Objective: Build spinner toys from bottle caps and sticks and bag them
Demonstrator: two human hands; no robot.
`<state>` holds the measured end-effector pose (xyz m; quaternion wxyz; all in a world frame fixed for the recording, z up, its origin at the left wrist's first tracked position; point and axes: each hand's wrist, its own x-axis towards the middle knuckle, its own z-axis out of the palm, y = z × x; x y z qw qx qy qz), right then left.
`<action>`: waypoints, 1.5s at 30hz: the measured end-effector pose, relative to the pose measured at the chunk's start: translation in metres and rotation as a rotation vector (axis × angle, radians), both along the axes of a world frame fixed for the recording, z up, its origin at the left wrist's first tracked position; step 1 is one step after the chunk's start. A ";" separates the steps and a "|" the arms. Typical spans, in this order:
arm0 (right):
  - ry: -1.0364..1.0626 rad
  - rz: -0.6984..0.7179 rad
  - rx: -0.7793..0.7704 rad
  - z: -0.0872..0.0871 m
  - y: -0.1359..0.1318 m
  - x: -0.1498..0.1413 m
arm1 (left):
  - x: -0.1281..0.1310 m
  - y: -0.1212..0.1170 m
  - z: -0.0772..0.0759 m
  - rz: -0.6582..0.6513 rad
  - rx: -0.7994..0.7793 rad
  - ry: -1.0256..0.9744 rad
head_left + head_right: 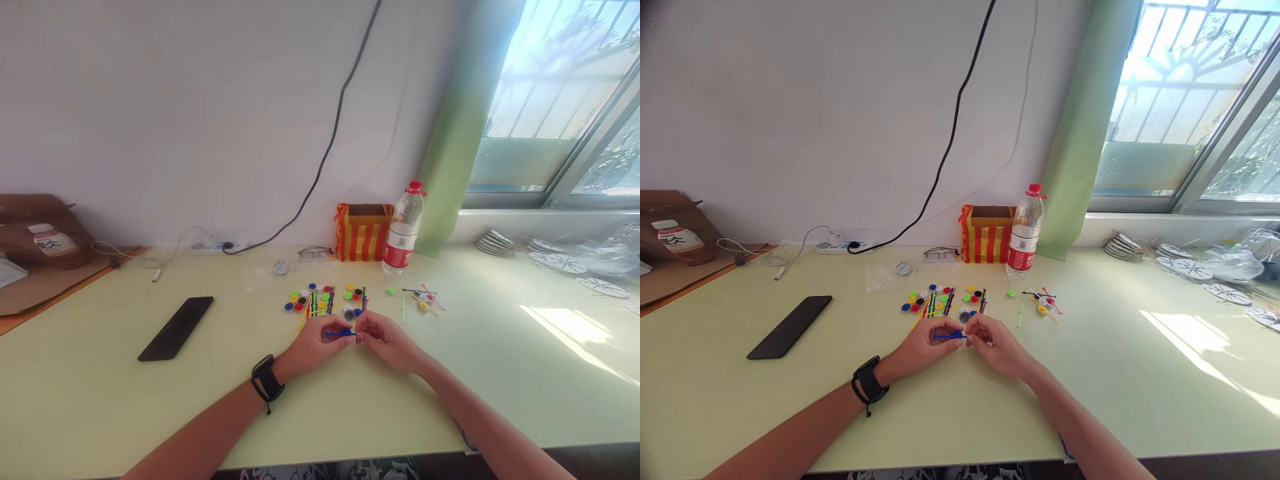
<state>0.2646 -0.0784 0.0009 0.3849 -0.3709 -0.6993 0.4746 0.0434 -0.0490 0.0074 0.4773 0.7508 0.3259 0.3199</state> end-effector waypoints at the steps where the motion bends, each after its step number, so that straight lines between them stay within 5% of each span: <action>1: -0.007 0.001 -0.002 0.000 0.000 0.000 | 0.000 0.000 0.000 0.005 0.006 0.007; 13: -0.008 0.046 -0.024 0.003 0.002 0.001 | -0.003 0.003 -0.004 -0.015 0.003 -0.033; 22: 0.047 -0.056 -0.030 -0.001 0.006 0.006 | -0.004 0.002 -0.002 -0.125 -0.227 -0.187; 27: 0.014 -0.186 0.060 -0.001 0.006 0.009 | -0.002 0.004 0.000 -0.067 -0.273 -0.235; 33: 0.024 -0.185 0.132 -0.001 0.002 0.005 | -0.001 0.007 0.000 0.008 -0.273 -0.234; 41: -0.008 -0.029 -0.047 0.013 -0.003 0.008 | -0.001 0.008 -0.001 0.029 -0.285 -0.273; 45: 0.070 -0.134 -0.074 0.016 -0.004 0.006 | -0.001 0.007 0.001 0.019 -0.291 -0.278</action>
